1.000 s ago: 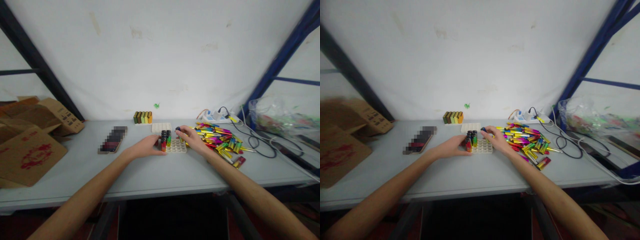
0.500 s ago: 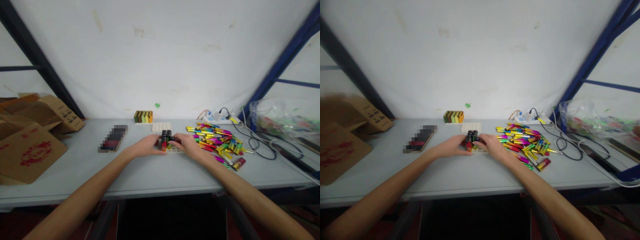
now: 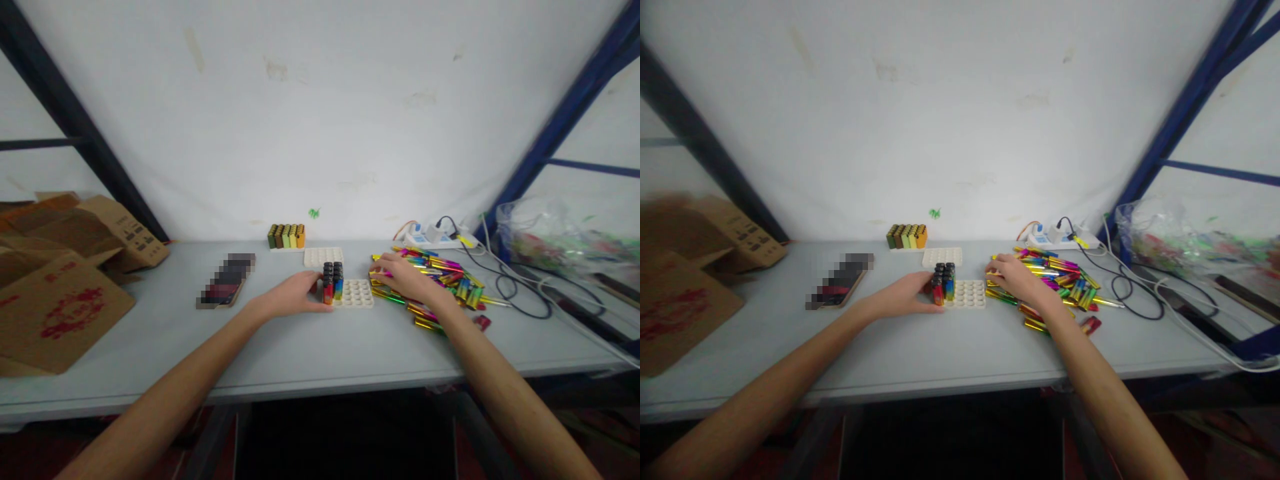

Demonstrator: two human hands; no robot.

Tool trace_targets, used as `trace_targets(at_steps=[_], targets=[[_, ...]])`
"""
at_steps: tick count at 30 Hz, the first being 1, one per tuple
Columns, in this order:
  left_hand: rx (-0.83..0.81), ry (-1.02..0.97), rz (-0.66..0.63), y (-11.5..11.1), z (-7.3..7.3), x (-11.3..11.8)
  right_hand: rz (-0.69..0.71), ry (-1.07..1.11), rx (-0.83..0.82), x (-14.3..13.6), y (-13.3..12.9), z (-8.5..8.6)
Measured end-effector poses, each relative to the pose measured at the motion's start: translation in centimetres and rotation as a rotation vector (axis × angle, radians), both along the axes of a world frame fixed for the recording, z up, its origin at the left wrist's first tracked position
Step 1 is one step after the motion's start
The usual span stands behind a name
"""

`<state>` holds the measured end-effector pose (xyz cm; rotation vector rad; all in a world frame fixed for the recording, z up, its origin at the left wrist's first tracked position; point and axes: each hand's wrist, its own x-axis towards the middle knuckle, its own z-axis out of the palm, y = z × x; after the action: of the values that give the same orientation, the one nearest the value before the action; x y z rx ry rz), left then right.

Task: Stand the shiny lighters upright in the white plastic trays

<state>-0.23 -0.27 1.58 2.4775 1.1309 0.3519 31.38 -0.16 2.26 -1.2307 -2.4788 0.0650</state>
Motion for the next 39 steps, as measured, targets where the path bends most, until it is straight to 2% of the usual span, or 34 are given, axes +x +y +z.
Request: trace_targets(at_steps=[4, 8, 12, 16, 19, 23, 29, 34, 36, 39], targets=[[0.006, -0.009, 0.013, -0.1, 0.2, 0.1, -0.064, -0.100, -0.089, 3.0, 1.8, -1.0], [0.012, -0.003, 0.015, -0.2, 0.3, 0.1, -0.133, -0.083, -0.126, 3.3, 2.2, -1.4], [0.019, 0.004, 0.006, -0.2, 0.4, 0.1, -0.174, -0.023, -0.101, 2.3, 1.5, -0.8], [0.021, 0.003, 0.000, -0.1, 0.3, 0.1, -0.195, 0.200, 0.012, 1.0, 0.6, -0.1], [0.017, 0.003, 0.003, 0.0, 0.1, 0.0, -0.164, 0.385, 0.028, 0.1, 0.3, 0.2], [0.000, -0.022, 0.001, -0.1, 0.1, 0.0, -0.124, 0.626, -0.108, -1.0, 0.1, 0.4], [-0.004, -0.023, -0.007, -0.1, 0.1, 0.0, -0.037, 0.728, -0.233, -2.7, -0.6, 0.5], [0.001, -0.040, 0.001, 0.0, -0.2, -0.1, 0.099, 0.900, -0.527, -3.9, -1.5, 0.2], [0.002, -0.041, 0.001, 0.0, -0.2, -0.1, 0.088, 0.946, -0.530, -4.3, -1.5, -0.1], [0.006, -0.029, 0.000, -0.1, 0.0, -0.1, -0.039, 0.952, -0.392, -4.5, -1.1, -0.7]])
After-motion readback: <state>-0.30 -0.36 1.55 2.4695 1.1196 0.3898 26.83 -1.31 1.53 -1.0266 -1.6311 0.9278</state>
